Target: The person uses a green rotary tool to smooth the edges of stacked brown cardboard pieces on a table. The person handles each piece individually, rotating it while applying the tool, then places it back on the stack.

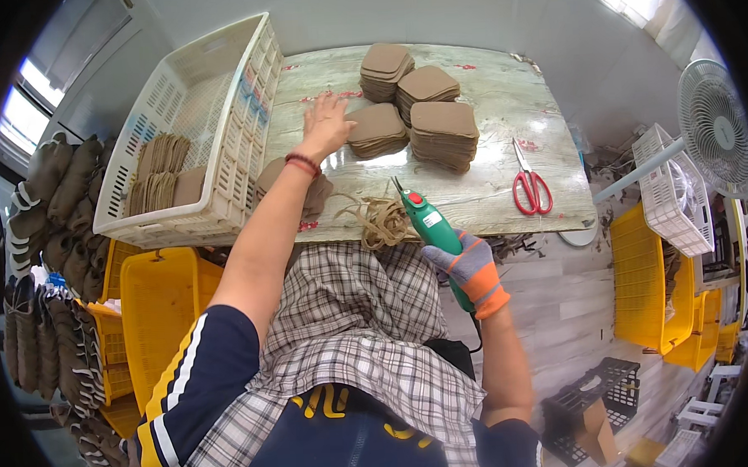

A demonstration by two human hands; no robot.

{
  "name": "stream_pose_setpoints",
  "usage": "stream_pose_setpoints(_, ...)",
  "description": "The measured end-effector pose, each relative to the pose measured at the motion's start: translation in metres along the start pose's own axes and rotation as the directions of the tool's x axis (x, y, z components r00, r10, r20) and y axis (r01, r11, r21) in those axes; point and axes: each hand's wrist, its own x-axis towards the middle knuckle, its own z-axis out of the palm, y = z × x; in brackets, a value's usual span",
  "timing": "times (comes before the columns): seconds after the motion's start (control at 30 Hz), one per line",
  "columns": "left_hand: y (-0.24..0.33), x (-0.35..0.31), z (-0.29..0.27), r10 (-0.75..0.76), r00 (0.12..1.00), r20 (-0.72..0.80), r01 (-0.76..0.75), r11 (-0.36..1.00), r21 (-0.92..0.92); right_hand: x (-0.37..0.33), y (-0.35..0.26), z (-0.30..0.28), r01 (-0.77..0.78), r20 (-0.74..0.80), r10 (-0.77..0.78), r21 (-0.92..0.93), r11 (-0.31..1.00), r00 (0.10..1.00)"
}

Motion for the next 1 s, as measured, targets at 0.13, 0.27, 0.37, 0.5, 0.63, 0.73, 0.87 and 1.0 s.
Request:
stream_pose_setpoints(0.13, 0.004, 0.027, 0.022, -0.078, 0.941, 0.331, 0.066, 0.997, 0.046, -0.007, -0.003, 0.0, -0.008, -0.017, 0.009, 0.068, 0.998, 1.0)
stream_pose_setpoints(0.27, 0.007, 0.015, 0.029, -0.049, 0.985, -0.166, 0.042, 0.998, -0.049, -0.009, -0.004, -0.004, -0.033, -0.028, 0.036, 0.114, 0.993, 0.999)
stream_pose_setpoints(0.37, 0.027, 0.0, -0.012, -0.125, 0.99, 0.072, 0.138, 0.961, -0.24, -0.005, 0.001, -0.003, -0.016, -0.061, 0.022, 0.097, 0.995, 0.998)
stream_pose_setpoints(0.5, 0.029, -0.033, -0.013, -0.373, 0.897, 0.238, 0.24, -0.041, -0.97, -0.007, -0.008, 0.005, 0.018, -0.116, -0.008, 0.086, 0.996, 0.993)
stream_pose_setpoints(0.63, 0.078, -0.071, -0.032, -0.334, 0.887, 0.317, 0.012, -0.672, -0.741, -0.009, -0.019, 0.012, 0.073, -0.184, -0.074, -0.007, 0.997, 0.98)
stream_pose_setpoints(0.73, 0.099, -0.08, -0.029, -0.226, 0.907, 0.354, -0.017, -0.862, -0.507, -0.01, -0.024, 0.013, 0.13, -0.216, -0.137, -0.048, 0.99, 0.967)
stream_pose_setpoints(0.87, 0.114, -0.084, -0.033, -0.215, 0.892, 0.398, -0.054, -0.924, -0.379, -0.019, -0.031, 0.016, 0.151, -0.224, -0.148, -0.005, 0.989, 0.963)
stream_pose_setpoints(1.0, 0.119, -0.086, -0.033, -0.197, 0.899, 0.391, -0.042, -0.927, -0.372, -0.023, -0.034, 0.018, 0.164, -0.234, -0.155, 0.019, 0.986, 0.96)
